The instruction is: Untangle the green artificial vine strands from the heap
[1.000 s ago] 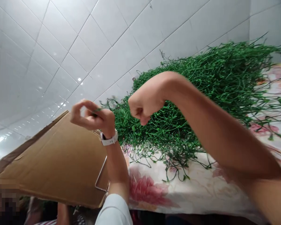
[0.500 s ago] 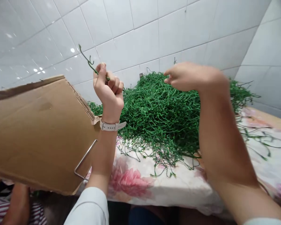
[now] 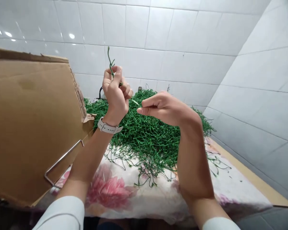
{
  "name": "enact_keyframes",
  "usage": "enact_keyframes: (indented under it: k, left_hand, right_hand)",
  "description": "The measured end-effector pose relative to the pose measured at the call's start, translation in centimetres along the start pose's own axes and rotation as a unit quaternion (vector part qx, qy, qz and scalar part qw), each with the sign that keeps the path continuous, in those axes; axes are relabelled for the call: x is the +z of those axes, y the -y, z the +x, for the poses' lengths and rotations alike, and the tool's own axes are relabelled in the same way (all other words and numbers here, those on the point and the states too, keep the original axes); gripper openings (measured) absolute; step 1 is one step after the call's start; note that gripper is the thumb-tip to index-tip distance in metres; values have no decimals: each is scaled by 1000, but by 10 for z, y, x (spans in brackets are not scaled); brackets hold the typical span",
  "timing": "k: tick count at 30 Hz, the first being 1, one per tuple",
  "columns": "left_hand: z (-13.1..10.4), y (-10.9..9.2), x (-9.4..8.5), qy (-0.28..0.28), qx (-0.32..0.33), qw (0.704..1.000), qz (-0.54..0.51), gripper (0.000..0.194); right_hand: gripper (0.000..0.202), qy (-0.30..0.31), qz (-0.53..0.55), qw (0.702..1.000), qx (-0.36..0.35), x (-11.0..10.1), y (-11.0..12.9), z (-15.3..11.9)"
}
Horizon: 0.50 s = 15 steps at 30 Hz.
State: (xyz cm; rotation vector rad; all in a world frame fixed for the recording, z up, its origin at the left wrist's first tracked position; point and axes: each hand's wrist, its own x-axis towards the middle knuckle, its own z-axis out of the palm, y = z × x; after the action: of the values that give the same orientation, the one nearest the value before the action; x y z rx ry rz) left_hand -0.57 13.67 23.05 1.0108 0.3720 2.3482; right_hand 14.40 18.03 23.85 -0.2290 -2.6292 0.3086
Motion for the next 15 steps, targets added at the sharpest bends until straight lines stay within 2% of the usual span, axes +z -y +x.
enact_keyframes:
  k: [2,4,6,7,8,10,12,13,15]
  left_hand:
    - [12,10,-11,-15,13,1000,13,19]
    - [30,21,-28,-45,40,997,40,19]
    - [50,29,-48,-114,60,990,59,24]
    - [59,31,-58,-132,38,989,54,26]
    - [65,31,-66,-128,18,991,44,28]
    - [71,27,-74,-92,-13,995,20,30]
    - [68,20,-71,-55,-34,998,0,32]
    - [63,17,-67,-45,-47,998,-9,33]
    - [53,11,-55,-36,-74,996,-21,34]
  right_hand:
    - [50,-18,-34,998,-42,1,14,-1]
    - [50,20,-38,993,-109,0,31,-8]
    - [50,48,-7,988,-150,-4,45,-17]
    - [51,33,3,989,-147,-7,48,-22]
    - [51,-3,2,992,-123,-9,47,-25]
    - [49,-94,-29,995,-29,-14,35,-27]
    - [42,-153,-84,981,85,-15,11,-23]
    - [37,-163,-112,971,130,-15,-2,-19]
    - [34,-134,-150,963,181,-13,-24,-10]
